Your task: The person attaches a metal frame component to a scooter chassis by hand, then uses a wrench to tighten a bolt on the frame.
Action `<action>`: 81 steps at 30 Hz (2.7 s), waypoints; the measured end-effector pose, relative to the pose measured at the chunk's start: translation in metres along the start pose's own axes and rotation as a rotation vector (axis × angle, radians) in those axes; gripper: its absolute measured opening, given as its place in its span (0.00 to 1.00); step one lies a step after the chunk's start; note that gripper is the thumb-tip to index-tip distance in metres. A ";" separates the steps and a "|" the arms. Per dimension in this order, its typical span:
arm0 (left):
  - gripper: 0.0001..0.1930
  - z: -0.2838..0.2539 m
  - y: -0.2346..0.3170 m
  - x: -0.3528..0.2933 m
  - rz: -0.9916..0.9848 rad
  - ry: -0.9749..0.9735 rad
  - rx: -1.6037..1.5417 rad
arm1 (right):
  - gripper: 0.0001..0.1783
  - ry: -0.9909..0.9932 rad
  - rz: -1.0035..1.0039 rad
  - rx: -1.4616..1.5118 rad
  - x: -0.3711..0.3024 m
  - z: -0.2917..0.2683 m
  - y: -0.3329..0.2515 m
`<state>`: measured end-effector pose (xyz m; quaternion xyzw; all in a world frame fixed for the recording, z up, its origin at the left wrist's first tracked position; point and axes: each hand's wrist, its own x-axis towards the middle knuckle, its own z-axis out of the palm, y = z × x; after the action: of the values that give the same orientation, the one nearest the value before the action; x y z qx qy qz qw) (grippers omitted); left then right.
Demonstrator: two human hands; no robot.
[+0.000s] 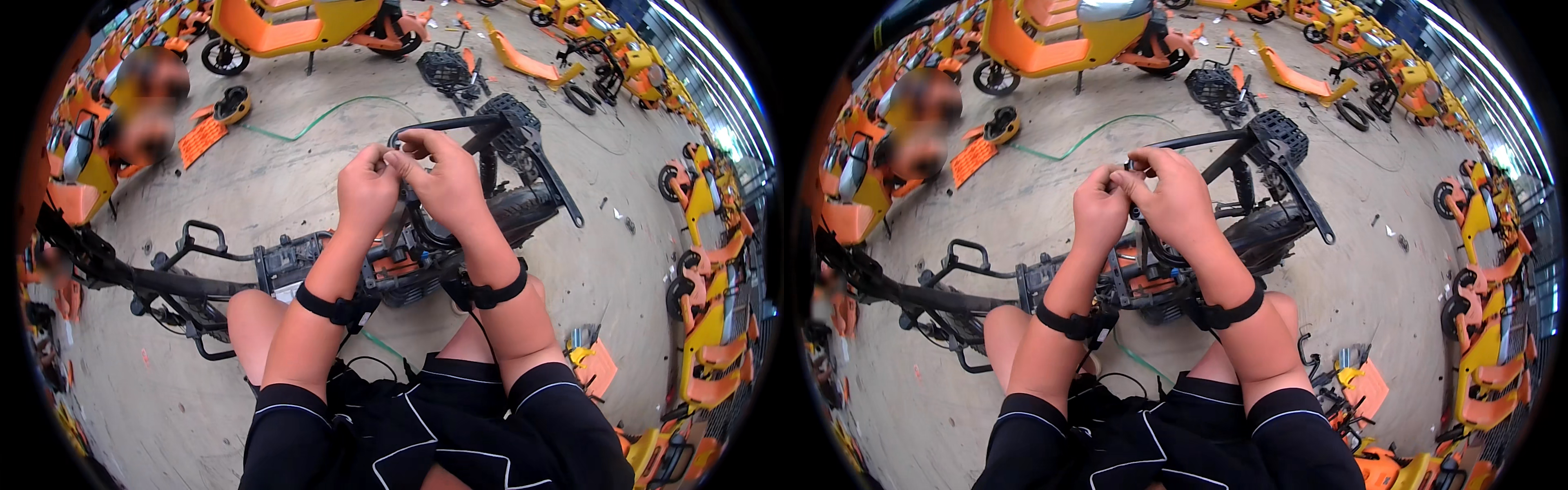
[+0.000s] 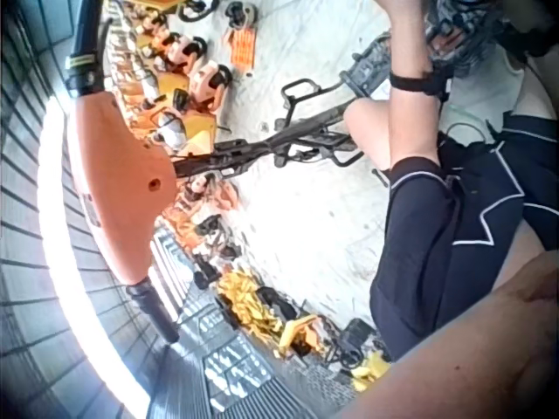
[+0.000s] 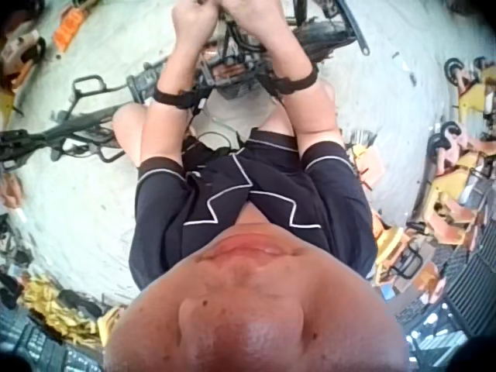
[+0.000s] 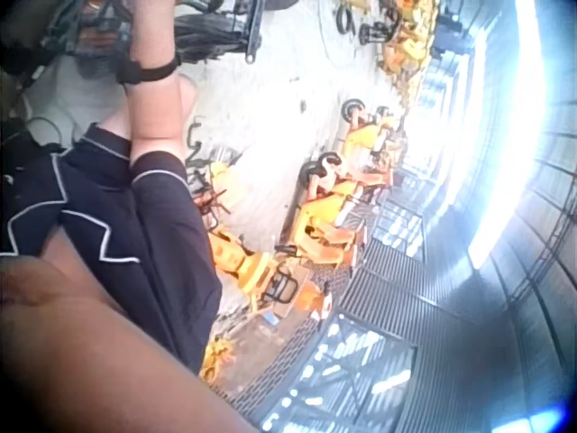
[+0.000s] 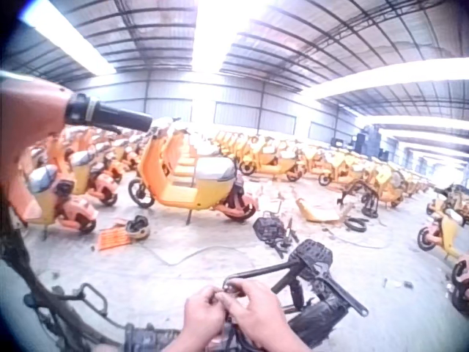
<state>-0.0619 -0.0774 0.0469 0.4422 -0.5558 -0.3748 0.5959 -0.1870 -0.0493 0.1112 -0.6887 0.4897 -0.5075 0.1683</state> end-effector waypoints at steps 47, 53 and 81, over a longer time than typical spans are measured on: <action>0.15 -0.011 -0.001 -0.015 -0.104 -0.127 -0.022 | 0.08 0.078 0.082 0.017 0.004 0.024 0.001; 0.16 -0.012 0.002 -0.014 -0.104 -0.114 0.015 | 0.11 0.043 0.029 -0.087 0.004 0.022 0.006; 0.13 -0.013 0.003 -0.013 -0.102 -0.132 -0.032 | 0.14 0.053 -0.160 -0.009 0.005 0.024 0.012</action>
<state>-0.0508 -0.0627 0.0455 0.4346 -0.5644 -0.4422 0.5450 -0.1722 -0.0651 0.0951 -0.7126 0.4398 -0.5352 0.1108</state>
